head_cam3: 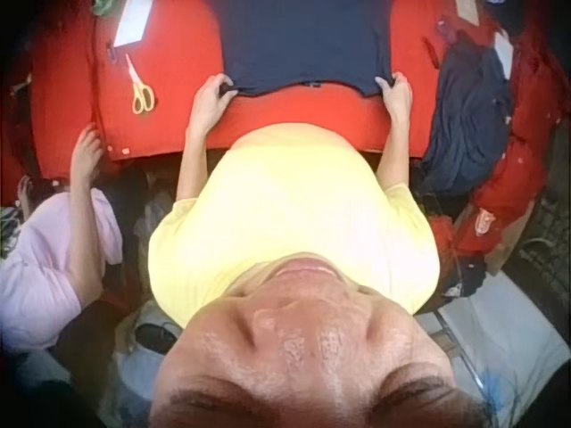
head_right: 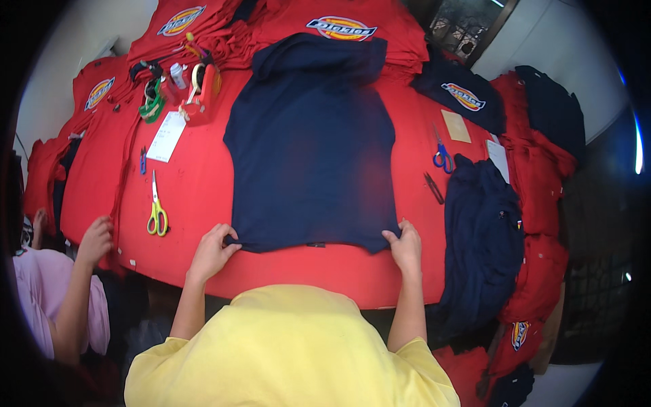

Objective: The person folds a tank top by hand on a table, turning it over and smoothing the fabric several times.

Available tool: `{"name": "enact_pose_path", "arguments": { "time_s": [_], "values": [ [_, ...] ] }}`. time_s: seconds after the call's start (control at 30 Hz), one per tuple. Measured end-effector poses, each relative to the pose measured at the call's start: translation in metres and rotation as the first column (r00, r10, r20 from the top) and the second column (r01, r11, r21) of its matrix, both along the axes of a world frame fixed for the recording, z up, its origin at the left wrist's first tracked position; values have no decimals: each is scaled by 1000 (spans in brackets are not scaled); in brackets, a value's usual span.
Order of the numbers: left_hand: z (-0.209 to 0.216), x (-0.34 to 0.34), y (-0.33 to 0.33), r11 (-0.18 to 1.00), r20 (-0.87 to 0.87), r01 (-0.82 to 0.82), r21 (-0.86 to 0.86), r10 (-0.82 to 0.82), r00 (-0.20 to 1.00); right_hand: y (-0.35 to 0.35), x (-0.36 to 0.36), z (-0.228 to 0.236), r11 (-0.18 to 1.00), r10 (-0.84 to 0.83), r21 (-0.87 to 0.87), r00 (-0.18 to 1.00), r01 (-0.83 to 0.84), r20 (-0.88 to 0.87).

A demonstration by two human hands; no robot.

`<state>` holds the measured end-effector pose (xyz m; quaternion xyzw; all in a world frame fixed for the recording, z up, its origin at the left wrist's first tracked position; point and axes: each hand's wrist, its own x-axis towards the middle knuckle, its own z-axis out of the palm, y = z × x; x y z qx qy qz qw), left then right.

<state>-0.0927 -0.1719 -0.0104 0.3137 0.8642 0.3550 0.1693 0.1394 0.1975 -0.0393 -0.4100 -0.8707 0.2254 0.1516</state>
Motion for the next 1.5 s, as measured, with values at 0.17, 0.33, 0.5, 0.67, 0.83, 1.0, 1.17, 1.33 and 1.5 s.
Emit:
{"name": "enact_pose_path", "arguments": {
  "time_s": [0.17,0.33,0.5,0.67,0.83,1.0,1.17,1.33,1.5],
  "values": [
    [4,5,-11,998,141,-24,54,16,990,15,17,-15,922,-21,-384,980,-57,-196],
    [-3,3,-13,979,293,-175,108,137,946,3,10,15,731,-200,-678,926,-76,-320],
    [-3,0,-6,987,235,-94,130,61,970,20,27,4,770,-105,-624,939,-131,-328],
    [59,-2,-45,922,580,-64,381,-184,794,-9,38,77,593,-185,-722,813,-356,-553],
    [144,-19,-80,146,-178,590,794,-872,456,6,86,201,18,530,35,-20,-999,-848],
    [189,-49,-64,-163,-369,785,598,-925,90,30,53,226,-364,474,285,-440,-887,-763],
    [118,-121,-3,656,200,60,752,-314,928,46,-33,170,642,248,-182,426,-745,-870],
    [56,-98,7,985,-149,-174,13,174,973,51,-45,112,885,210,-332,915,-327,-345],
    [-16,-61,-50,961,220,-265,80,242,945,58,23,30,886,71,-459,997,-68,-10]
  ]
}}
